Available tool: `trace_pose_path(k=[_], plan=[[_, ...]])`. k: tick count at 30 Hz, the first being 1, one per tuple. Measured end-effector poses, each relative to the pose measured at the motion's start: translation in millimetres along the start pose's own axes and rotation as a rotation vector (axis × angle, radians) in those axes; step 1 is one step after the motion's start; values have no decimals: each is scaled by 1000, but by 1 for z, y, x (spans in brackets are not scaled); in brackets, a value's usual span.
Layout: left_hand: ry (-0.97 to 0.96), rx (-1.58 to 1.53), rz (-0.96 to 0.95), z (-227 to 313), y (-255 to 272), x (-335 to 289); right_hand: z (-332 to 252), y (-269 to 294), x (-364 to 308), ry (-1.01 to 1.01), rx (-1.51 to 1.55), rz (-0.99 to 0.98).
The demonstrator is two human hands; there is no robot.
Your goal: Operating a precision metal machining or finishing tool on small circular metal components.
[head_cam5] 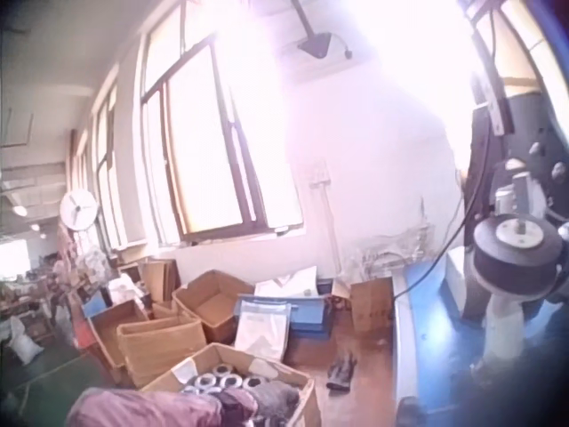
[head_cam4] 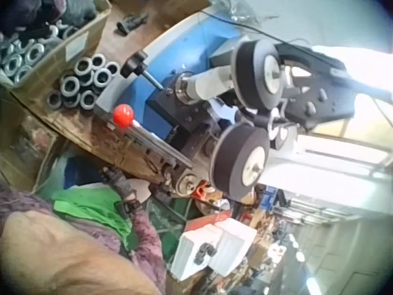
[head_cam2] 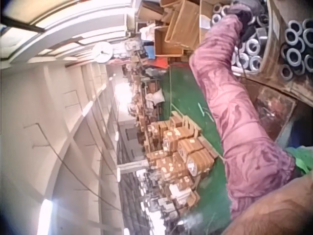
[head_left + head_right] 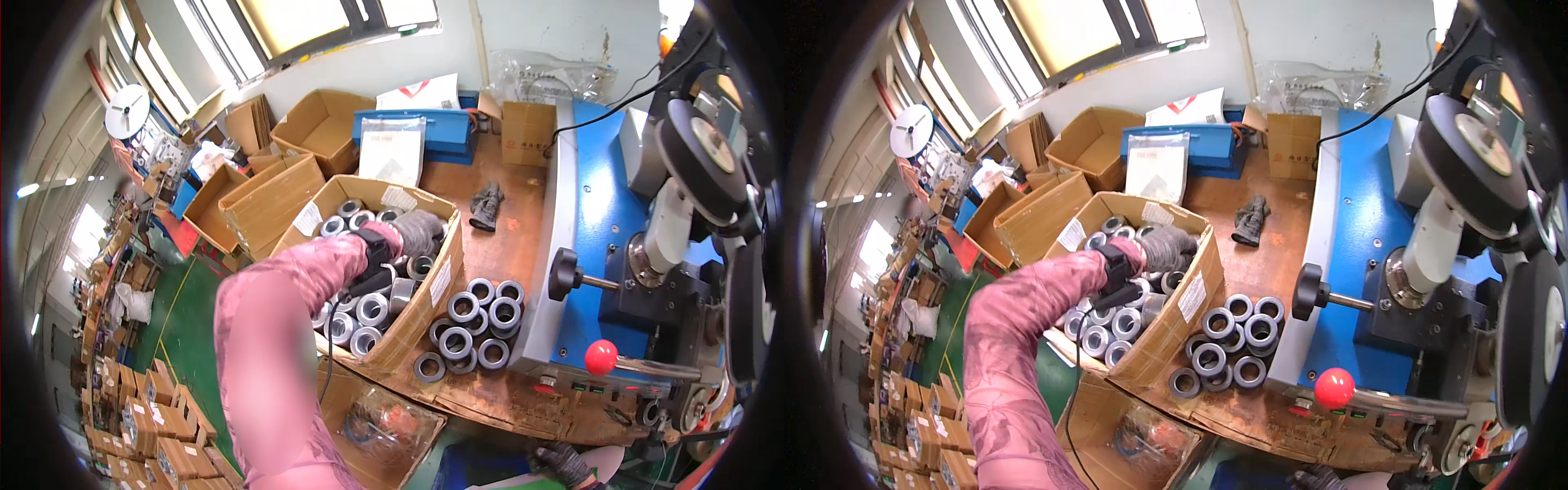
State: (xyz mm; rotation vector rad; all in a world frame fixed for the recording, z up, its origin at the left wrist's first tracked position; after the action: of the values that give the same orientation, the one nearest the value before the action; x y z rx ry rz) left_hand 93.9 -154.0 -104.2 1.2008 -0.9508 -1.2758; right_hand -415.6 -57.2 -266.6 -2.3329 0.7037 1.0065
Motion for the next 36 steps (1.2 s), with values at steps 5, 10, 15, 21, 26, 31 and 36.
trace_pose_path(k=[5,10,15,21,26,31,36], plan=[[-79,144,-219,-15,-38,23,-27,-7,-3,677,-596,22],[104,-18,-417,-36,-42,28,28,14,21,6,60,-44],[75,68,-262,-26,-54,36,-7,3,7,185,-333,-114],[-152,-252,-241,14,-54,-48,16,21,18,589,-492,-112],[-290,-209,-223,38,-43,-130,7,11,4,337,-181,-141],[63,-398,98,54,-19,-172,6,19,-2,452,-262,-107],[738,-157,372,11,-27,-205,24,34,-8,447,-167,-93]])
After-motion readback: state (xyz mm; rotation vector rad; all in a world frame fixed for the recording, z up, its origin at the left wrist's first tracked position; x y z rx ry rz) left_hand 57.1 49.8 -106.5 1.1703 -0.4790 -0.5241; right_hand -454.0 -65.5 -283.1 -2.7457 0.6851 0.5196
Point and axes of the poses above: each hand's wrist, its own x-axis towards the middle knuckle, its own y-axis out of the back of the hand, z = x × y, the point moved 8 cm from there along x, towards the middle knuckle, and after that the axes turned 1 degree about z, right-handed, at the moved point
